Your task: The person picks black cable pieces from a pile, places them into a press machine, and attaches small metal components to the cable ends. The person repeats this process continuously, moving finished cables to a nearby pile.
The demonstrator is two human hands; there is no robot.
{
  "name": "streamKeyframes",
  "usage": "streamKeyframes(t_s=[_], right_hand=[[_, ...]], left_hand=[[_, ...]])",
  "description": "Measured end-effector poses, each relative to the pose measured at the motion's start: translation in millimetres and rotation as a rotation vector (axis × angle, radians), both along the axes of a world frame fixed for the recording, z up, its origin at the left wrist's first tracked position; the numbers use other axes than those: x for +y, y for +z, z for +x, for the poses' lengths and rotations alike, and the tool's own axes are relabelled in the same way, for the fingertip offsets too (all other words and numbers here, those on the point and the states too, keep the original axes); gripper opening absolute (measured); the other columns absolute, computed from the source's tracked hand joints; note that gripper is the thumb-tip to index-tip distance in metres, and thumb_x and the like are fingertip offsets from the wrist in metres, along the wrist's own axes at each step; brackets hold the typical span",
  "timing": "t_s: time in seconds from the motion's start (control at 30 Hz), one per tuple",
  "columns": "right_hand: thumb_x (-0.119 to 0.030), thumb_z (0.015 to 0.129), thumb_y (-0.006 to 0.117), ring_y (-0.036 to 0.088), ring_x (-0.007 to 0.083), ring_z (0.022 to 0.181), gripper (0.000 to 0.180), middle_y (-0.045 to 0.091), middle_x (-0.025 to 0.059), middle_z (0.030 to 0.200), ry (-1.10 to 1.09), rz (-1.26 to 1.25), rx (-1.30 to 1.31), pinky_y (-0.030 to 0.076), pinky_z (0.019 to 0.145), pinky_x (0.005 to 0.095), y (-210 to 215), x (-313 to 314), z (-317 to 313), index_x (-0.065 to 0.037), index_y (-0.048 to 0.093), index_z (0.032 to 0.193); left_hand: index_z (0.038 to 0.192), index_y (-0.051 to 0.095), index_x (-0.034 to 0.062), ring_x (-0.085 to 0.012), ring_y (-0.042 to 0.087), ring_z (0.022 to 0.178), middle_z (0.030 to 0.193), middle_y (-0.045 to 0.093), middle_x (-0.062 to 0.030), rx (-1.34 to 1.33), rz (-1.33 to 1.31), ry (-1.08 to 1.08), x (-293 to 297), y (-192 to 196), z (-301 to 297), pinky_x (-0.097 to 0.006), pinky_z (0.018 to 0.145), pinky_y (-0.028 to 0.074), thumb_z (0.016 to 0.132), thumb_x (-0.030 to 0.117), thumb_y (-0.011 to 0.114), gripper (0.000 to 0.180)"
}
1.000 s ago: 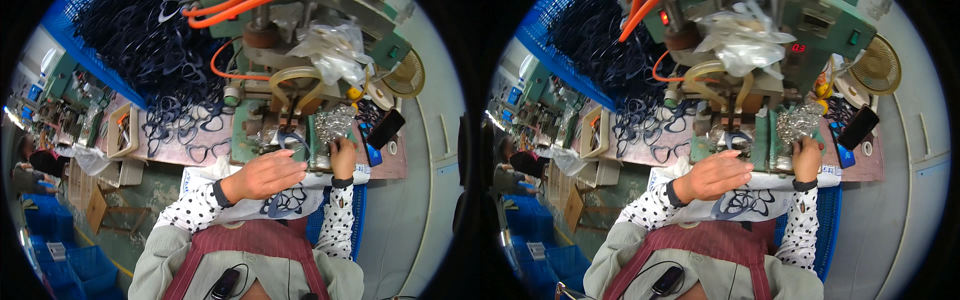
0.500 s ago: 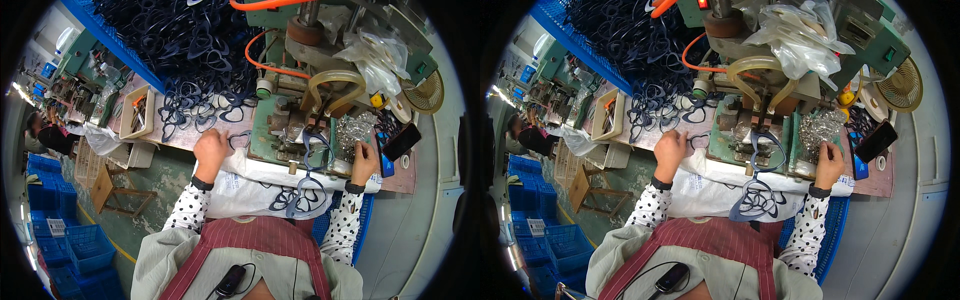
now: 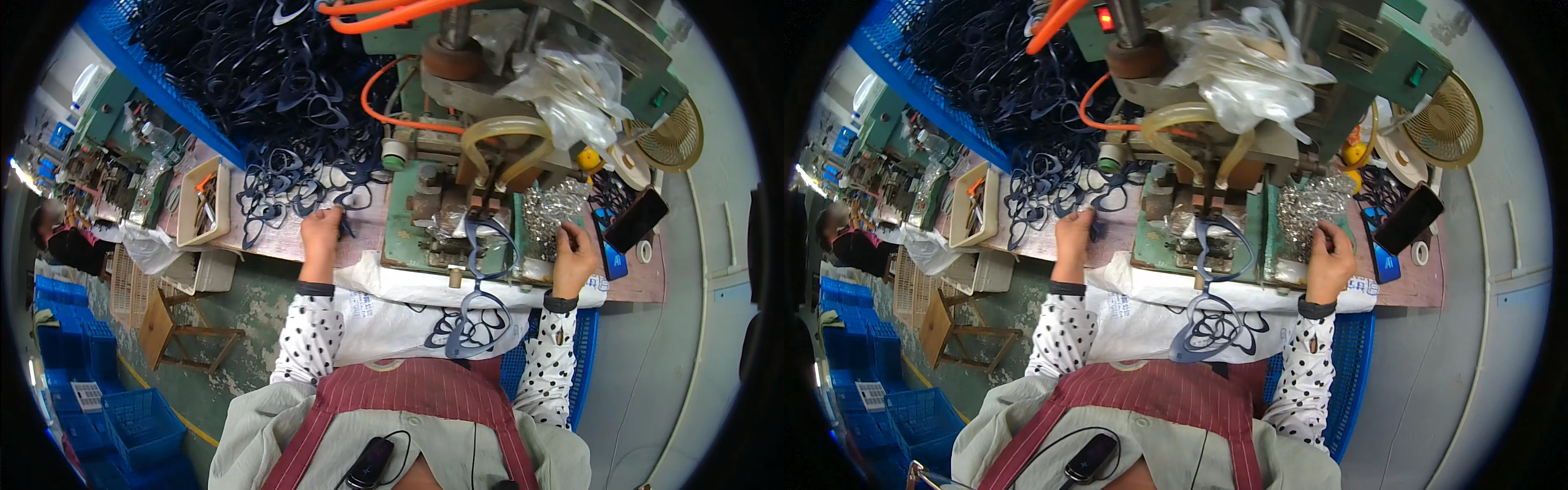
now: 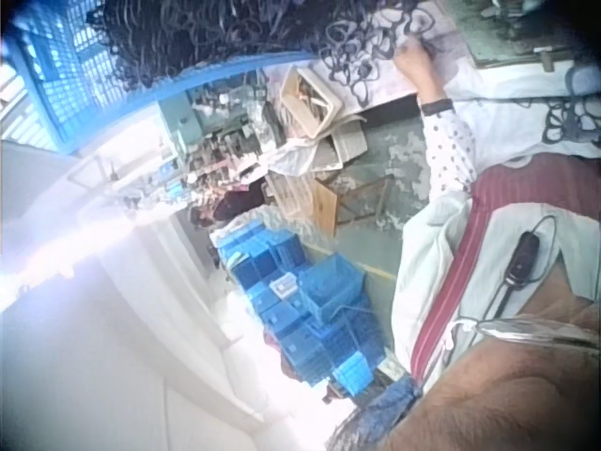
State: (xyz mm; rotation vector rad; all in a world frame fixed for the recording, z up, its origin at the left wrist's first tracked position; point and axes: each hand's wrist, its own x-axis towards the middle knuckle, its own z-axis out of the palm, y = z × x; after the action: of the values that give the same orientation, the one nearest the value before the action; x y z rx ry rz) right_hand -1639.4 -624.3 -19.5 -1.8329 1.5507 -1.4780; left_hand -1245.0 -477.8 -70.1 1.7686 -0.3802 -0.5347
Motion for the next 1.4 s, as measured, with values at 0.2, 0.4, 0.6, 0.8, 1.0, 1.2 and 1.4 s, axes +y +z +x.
streamKeyframes(t_s=[0.2, 0.4, 0.6, 0.8, 1.0, 1.2, 1.4], right_hand=[[0.001, 0.081, 0.067, 0.057, 0.0083, 0.071, 0.01, 0.066, 0.0023, 0.08, 0.254, 0.091, -0.214, 0.045, 0.066, 0.0217, 45.5, 12.8, 31.2, 0.0, 0.069, 0.091], [0.002, 0.08, 0.068, 0.055, 0.0048, 0.071, 0.013, 0.066, -0.0003, 0.082, 0.503, 0.245, -0.426, 0.043, 0.065, 0.0191, 103.2, 45.7, 63.2, 0.0, 0.07, 0.093], [0.0, 0.071, 0.072, 0.063, 0.0142, 0.075, 0.028, 0.067, 0.0076, 0.086, 0.576, 0.144, -0.279, 0.049, 0.07, 0.0257, 99.0, 54.3, 87.1, 0.0, 0.067, 0.099], [-0.004, 0.07, 0.075, 0.065, 0.0153, 0.075, 0.041, 0.068, 0.0104, 0.081, 0.574, 0.25, -0.297, 0.05, 0.071, 0.028, 114.6, 52.0, 102.8, 0.005, 0.054, 0.104], [-0.001, 0.072, 0.073, 0.06, 0.012, 0.077, 0.052, 0.066, 0.0093, 0.085, 0.665, 0.302, -0.539, 0.048, 0.072, 0.0251, 104.9, 53.6, 109.4, 0.007, 0.046, 0.116], [0.003, 0.074, 0.07, 0.059, 0.0112, 0.082, 0.049, 0.063, 0.0071, 0.087, 0.695, 0.376, -0.679, 0.047, 0.076, 0.0234, 104.7, 57.5, 107.8, 0.007, 0.047, 0.117], [0.006, 0.075, 0.068, 0.057, 0.0099, 0.078, 0.037, 0.062, 0.0043, 0.085, 0.694, 0.412, -0.753, 0.046, 0.075, 0.0228, 105.9, 62.0, 105.9, 0.005, 0.054, 0.108]], left_hand=[[0.086, 0.054, 0.0059, -0.0105, 0.047, 0.049, 0.071, 0.052, -0.001, 0.512, -0.225, -0.243, 14.1, 33.1, -27.2, -0.024, 0.045, 0.042, 0.096, 0.017, 0.053, 0.015], [0.098, 0.047, 0.0095, -0.0096, 0.04, 0.047, 0.081, 0.055, -0.0037, 0.427, -0.217, -0.357, 10.5, 57.1, -49.7, -0.024, 0.044, 0.036, 0.097, 0.014, 0.05, 0.006], [0.095, 0.052, 0.0082, -0.0041, 0.037, 0.05, 0.075, 0.051, 0.0006, 0.106, -0.348, -0.251, 1.5, 72.3, -59.6, -0.021, 0.044, 0.031, 0.098, 0.018, 0.055, 0.011], [0.103, 0.059, 0.0009, -0.0056, 0.049, 0.066, 0.082, 0.057, -0.0009, -0.332, -0.485, -0.299, 9.0, 109.5, -91.6, -0.02, 0.059, 0.04, 0.098, 0.011, 0.052, 0.014], [0.105, 0.063, -0.0004, -0.0278, 0.062, 0.084, 0.095, 0.064, -0.0146, -1.036, -0.755, -0.472, 1.4, 162.3, -113.3, -0.034, 0.079, 0.049, 0.093, 0.008, 0.059, 0.016], [0.11, 0.059, -0.0039, -0.0167, 0.064, 0.082, 0.097, 0.067, -0.0129, -0.586, -0.732, -0.413, -15.9, 194.7, -117.9, -0.027, 0.074, 0.05, 0.098, 0.011, 0.056, 0.019], [0.107, 0.058, -0.0037, -0.0169, 0.064, 0.085, 0.102, 0.064, -0.0108, -0.374, -0.862, -0.469, -23.4, 198.1, -118.6, -0.029, 0.078, 0.05, 0.1, 0.014, 0.054, 0.02]])
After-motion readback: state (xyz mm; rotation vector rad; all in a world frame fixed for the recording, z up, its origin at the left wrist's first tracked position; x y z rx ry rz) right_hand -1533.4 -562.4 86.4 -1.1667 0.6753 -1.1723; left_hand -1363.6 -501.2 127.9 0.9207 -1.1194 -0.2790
